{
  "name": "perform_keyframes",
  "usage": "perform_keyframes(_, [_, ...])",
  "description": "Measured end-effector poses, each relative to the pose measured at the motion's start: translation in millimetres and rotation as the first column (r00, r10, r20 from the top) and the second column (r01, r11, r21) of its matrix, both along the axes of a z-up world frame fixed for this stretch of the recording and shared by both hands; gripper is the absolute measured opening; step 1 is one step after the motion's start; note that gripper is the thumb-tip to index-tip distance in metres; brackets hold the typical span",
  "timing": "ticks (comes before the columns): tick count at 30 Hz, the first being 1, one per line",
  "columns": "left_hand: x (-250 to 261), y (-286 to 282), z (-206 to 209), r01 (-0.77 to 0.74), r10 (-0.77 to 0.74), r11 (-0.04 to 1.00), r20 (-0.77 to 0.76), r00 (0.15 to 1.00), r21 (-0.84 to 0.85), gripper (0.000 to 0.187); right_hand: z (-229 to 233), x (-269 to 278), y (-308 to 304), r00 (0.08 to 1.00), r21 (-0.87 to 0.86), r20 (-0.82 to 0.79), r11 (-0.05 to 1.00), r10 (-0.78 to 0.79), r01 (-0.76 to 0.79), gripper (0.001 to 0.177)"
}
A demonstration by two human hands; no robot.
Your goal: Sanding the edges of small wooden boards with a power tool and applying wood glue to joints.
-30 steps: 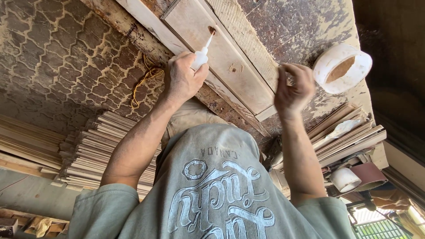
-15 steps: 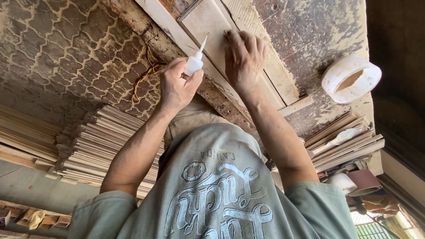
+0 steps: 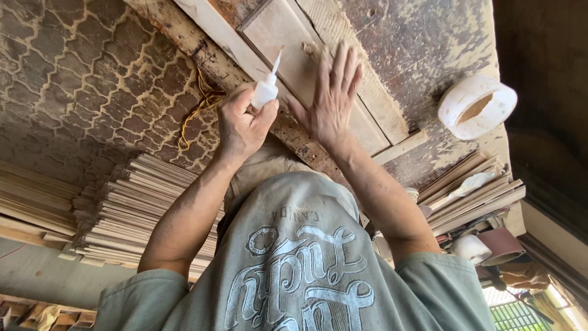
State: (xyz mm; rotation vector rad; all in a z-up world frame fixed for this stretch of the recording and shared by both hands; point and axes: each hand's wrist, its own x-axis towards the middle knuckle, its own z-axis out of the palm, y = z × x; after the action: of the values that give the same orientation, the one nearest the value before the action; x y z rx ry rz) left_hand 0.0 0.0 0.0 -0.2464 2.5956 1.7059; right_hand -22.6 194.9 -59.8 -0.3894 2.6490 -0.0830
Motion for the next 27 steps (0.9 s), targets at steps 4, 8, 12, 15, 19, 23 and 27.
perform_keyframes(4, [4.8, -10.4, -3.0, -0.024, 0.024, 0.999, -0.006, 1.000, -0.023, 0.017, -24.9, 40.3, 6.6, 0.990, -0.109, -0.104, 0.989, 0.092, -0.103, 0.111])
perform_keyframes(8, [7.5, -19.5, -16.3, -0.068, 0.072, 0.996, -0.086, 0.994, 0.054, 0.012, -1.9, -8.1, -40.6, 0.954, -0.130, 0.187, 0.969, 0.234, -0.212, 0.104])
perform_keyframes(12, [-7.1, -25.0, 8.8, -0.043, 0.039, 0.998, -0.073, 0.997, -0.053, 0.024, 13.2, -42.4, -70.2, 0.966, -0.236, 0.095, 0.948, 0.241, -0.214, 0.079])
perform_keyframes(15, [-15.5, -16.2, -1.7, 0.040, -0.045, 0.998, -0.083, 0.996, -0.057, 0.010, 10.4, -24.8, -30.6, 0.945, -0.152, 0.272, 0.978, 0.179, -0.142, 0.107])
perform_keyframes(19, [-8.1, 2.4, -34.7, 0.048, -0.044, 0.998, 0.075, 0.996, -0.045, 0.017, -20.8, 87.4, 69.4, 0.998, -0.281, 0.042, 0.959, -0.040, 0.050, 0.126])
perform_keyframes(23, [-26.9, 15.0, -25.3, 0.079, -0.072, 0.995, 0.099, 0.993, -0.067, 0.018, -3.9, 146.6, 140.6, 0.984, -0.113, 0.080, 0.979, -0.162, 0.170, 0.129])
perform_keyframes(27, [-28.6, 15.8, -28.5, 0.132, -0.112, 0.980, 0.142, 0.984, -0.146, 0.027, 8.0, 160.6, 159.0, 0.972, -0.066, 0.136, 0.977, -0.191, 0.201, 0.124])
